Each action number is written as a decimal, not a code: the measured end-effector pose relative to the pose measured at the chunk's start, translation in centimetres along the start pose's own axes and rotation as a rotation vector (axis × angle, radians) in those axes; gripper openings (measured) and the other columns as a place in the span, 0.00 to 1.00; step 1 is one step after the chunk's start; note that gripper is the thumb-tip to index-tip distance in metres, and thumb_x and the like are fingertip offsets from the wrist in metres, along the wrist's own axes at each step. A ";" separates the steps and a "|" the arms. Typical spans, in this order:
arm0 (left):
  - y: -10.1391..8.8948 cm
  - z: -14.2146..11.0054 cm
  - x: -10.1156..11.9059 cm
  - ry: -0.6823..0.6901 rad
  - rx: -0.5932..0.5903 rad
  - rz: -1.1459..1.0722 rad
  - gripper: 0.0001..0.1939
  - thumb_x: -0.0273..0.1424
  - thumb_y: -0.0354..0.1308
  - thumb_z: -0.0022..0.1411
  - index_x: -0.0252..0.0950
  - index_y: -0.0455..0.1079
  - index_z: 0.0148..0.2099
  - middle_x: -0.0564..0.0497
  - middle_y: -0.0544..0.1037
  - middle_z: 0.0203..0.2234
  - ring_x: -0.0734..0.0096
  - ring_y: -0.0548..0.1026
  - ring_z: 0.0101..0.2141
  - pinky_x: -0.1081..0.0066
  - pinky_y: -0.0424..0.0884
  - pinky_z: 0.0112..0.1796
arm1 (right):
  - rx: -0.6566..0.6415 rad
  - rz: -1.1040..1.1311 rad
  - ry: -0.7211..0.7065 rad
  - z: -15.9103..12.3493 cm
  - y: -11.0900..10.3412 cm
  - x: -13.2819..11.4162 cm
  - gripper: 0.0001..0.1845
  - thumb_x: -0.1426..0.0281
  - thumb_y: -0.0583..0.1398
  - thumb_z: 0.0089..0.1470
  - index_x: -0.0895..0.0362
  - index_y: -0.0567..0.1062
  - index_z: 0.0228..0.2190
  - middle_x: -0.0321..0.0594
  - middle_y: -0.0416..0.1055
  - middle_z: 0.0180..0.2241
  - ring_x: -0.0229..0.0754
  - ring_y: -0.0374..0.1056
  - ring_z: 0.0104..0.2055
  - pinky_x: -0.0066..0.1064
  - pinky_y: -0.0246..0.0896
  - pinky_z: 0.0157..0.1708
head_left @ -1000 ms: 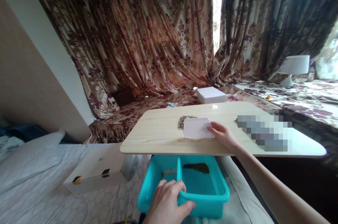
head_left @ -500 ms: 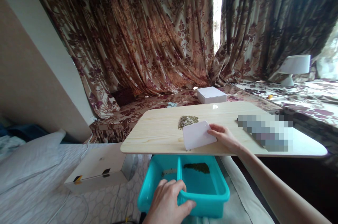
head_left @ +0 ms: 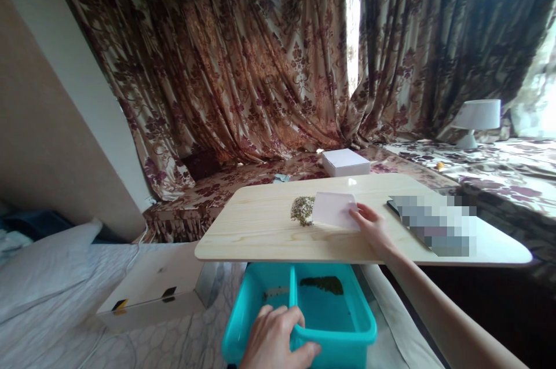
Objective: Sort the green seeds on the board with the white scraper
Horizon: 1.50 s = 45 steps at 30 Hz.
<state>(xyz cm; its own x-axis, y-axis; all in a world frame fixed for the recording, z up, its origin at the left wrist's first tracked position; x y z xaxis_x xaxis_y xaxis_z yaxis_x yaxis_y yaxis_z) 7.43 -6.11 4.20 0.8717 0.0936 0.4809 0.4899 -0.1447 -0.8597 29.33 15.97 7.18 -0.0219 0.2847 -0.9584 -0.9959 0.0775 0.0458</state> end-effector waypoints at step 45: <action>0.3 0.4 -0.2 -0.017 -0.005 0.024 0.13 0.40 0.59 0.52 0.43 0.71 0.40 0.53 0.75 0.36 0.60 0.68 0.44 0.68 0.60 0.43 | -0.012 -0.064 -0.014 -0.2 0.0 -0.4 0.18 0.60 0.63 0.42 0.55 0.79 0.36 0.44 0.80 0.40 0.54 0.74 0.45 0.41 0.69 0.44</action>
<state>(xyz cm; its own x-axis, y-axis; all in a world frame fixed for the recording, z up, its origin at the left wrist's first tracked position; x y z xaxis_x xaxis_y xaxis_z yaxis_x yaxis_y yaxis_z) 7.41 -5.74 3.81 0.8828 0.1069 0.4574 0.4691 -0.1515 -0.8700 29.33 15.66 7.53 0.0426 0.2925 -0.9553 -0.9963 0.0843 -0.0187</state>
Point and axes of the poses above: each hand's wrist, its own z-axis towards the middle knuckle, its own y-axis out of the palm, x = y × z, the point moved 6 cm from there along z, towards the middle knuckle
